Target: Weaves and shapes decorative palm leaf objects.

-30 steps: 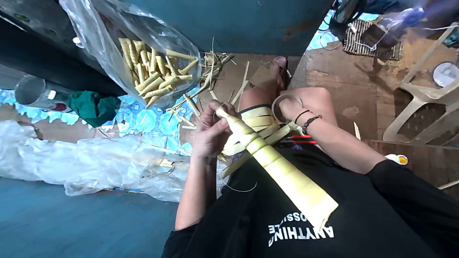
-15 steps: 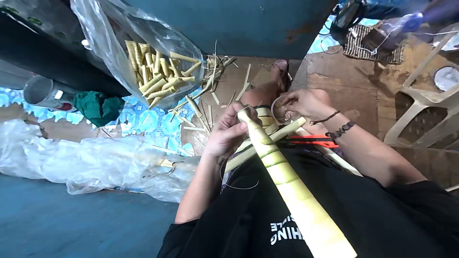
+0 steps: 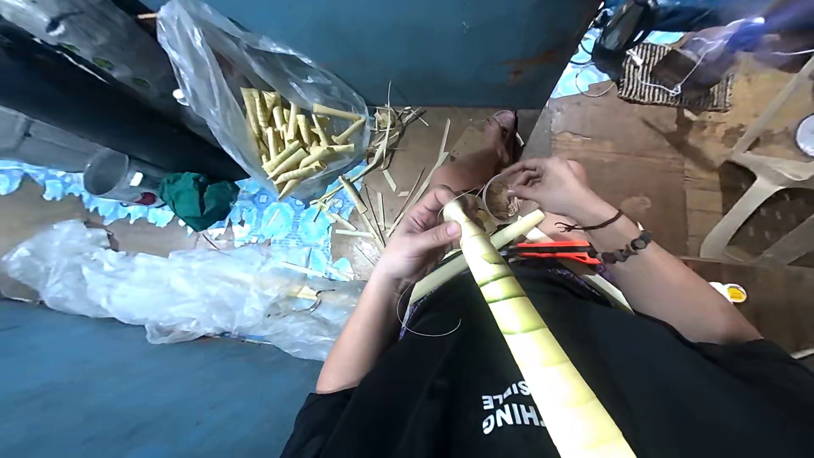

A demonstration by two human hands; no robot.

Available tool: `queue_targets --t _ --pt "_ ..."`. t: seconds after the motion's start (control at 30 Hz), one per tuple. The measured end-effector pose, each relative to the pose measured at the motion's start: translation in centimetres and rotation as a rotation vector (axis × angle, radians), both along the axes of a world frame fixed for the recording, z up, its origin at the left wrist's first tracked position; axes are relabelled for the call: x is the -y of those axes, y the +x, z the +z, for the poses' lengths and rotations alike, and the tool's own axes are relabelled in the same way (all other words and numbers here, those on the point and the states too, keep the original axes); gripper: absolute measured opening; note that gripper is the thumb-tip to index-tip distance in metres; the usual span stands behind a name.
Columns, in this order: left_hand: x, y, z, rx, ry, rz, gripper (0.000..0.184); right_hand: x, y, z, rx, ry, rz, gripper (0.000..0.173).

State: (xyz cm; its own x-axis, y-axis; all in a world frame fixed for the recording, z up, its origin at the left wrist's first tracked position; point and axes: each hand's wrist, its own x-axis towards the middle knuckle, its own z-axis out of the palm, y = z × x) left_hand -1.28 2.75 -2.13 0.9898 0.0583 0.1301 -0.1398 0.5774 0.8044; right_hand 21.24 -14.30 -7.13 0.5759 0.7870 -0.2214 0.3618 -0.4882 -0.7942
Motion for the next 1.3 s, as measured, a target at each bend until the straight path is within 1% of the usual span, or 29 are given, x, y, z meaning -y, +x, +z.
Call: queue_targets --t 0.03,0.1,0.17,0.2,0.27,0.33,0.4,0.47,0.53,0.57,0.63,0.73,0.83,1.0,1.17,1.3 --pt "0.1 0.0 0.0 -0.005 -0.004 0.002 0.017 0.0 0.0 0.1 0.025 0.006 -0.009 0.022" --pt "0.2 0.1 0.0 -0.007 -0.017 -0.004 0.019 0.3 0.2 -0.3 0.096 0.011 -0.011 0.012" --pt "0.3 0.2 0.0 -0.013 -0.022 -0.007 0.02 0.9 0.6 -0.9 0.162 0.019 0.022 0.009" --pt "0.3 0.2 0.0 -0.02 -0.019 -0.005 0.02 1.1 0.5 -0.8 0.182 0.047 0.02 0.008" --pt "0.4 0.2 0.0 -0.031 -0.015 -0.002 0.02 1.5 -1.1 0.3 0.171 0.195 -0.03 0.006" --pt "0.5 0.4 0.0 -0.024 -0.007 -0.015 0.017 1.2 -2.7 2.7 0.064 0.438 -0.061 0.01" --pt "0.5 0.7 -0.3 -0.028 -0.013 -0.032 0.016 0.9 -4.6 5.5 -0.079 0.675 -0.023 0.017" --pt "0.6 0.9 -0.3 -0.03 -0.012 -0.048 0.015 1.2 -6.6 8.0 -0.217 0.826 0.047 0.017" --pt "0.7 0.9 -0.1 -0.017 -0.016 -0.058 0.015 0.9 -7.8 9.1 -0.36 0.958 0.15 0.014" --pt "0.8 0.9 0.0 -0.013 -0.021 -0.062 0.014 0.8 -8.1 9.3 -0.382 0.985 0.198 0.013" --pt "0.8 0.8 0.1 -0.01 -0.022 -0.072 0.015 0.6 -8.3 9.2 -0.306 0.969 0.241 0.011" --pt "0.6 0.7 0.1 -0.002 -0.009 -0.095 0.015 0.3 -8.4 8.6 -0.129 0.883 0.212 0.006" --pt "0.5 0.3 0.4 -0.001 0.037 -0.107 0.015 0.5 -8.4 8.5 -0.094 0.824 0.227 0.005" --pt "0.5 0.2 0.9 -0.004 0.094 -0.13 0.015 0.7 -8.6 8.7 -0.077 0.824 0.228 0.005" --pt "0.8 0.5 1.1 -0.004 0.109 -0.131 0.017 0.6 -9.0 9.1 0.023 0.779 0.205 0.004" --pt "0.9 0.5 1.4 -0.016 0.191 -0.134 0.017 0.5 -9.0 9.1 0.087 0.751 0.222 0.002"
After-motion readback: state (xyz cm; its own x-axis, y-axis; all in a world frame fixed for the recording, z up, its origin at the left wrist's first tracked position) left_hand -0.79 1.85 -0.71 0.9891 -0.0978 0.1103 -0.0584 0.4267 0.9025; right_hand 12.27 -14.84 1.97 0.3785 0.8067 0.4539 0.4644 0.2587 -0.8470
